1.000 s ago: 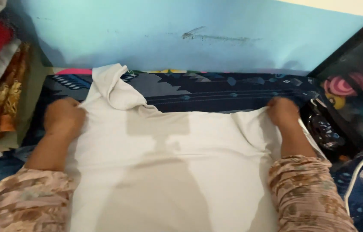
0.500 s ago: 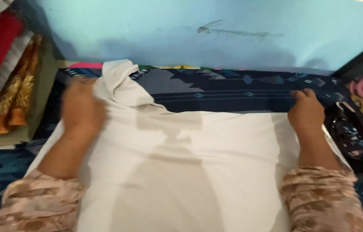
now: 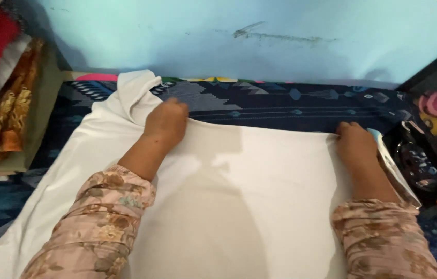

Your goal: Ironing a white t-shirt on a flat surface to remove wrinkles.

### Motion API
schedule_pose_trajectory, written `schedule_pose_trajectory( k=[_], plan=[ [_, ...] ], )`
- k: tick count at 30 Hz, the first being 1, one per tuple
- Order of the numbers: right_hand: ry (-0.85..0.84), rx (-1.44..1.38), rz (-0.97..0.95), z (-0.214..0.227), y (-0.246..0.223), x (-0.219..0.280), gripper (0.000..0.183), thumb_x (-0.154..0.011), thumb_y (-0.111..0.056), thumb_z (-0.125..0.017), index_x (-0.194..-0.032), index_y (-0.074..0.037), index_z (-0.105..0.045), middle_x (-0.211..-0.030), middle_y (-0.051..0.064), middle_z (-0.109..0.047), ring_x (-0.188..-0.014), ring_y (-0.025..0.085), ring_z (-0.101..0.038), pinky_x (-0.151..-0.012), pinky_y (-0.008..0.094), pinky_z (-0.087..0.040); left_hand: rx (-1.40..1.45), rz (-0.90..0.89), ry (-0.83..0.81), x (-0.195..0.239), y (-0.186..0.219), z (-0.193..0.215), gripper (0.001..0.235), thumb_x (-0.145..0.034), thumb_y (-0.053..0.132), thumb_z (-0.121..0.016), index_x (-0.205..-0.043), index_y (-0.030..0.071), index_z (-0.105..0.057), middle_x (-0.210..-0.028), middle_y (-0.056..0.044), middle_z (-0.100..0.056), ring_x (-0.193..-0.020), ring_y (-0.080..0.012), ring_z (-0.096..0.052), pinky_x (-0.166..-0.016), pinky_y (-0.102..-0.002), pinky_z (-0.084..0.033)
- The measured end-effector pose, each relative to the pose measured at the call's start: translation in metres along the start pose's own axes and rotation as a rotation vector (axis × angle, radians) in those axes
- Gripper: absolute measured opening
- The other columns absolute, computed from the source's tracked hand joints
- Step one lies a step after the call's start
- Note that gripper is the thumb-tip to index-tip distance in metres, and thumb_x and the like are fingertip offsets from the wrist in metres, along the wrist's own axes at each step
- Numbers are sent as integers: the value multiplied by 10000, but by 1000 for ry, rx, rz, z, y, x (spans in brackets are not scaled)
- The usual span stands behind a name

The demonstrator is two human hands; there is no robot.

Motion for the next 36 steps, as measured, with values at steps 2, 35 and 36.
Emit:
schedule_pose_trajectory(
  k=[2,35,36],
  plan=[
    [121,79,47,-3,-4,3,234,-992,-275,-628,-1145,-176,-775,-1070,130,-727,-943,346,-766,-803,450,-610,24,56,172,3,-7,4,150,-885,110,-715,-1030,96,-751,-961,-85,-666,-861,-234,-722,-755,-356,-618],
    [524,355,10,163,107,157,418,-892,-374,-622,-1259,-282,-801,-1051,86,-754,-986,342,-693,-696,450,-593,79,267,418,289,-218,31,151,-1045,120,-675,-1018,8,-771,-890,-225,-728,-817,-402,-696,-805,-473,-515],
    [368,289,-50,155,114,137,558,-892,-384,-630,-1446,-316,-634,-1055,151,-778,-937,403,-738,-696,490,-606,-64,440,271,288,-225,35,251,-1039,284,-604,-1164,141,-768,-1041,-194,-769,-931,-397,-743,-809,-474,-568]
  ],
)
Point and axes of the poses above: each hand's wrist, its own x-axis away from the middle knuckle, its own z-axis out of the back of the hand, y = z × x, the point moved 9 cm from there along -x, towards the middle knuckle
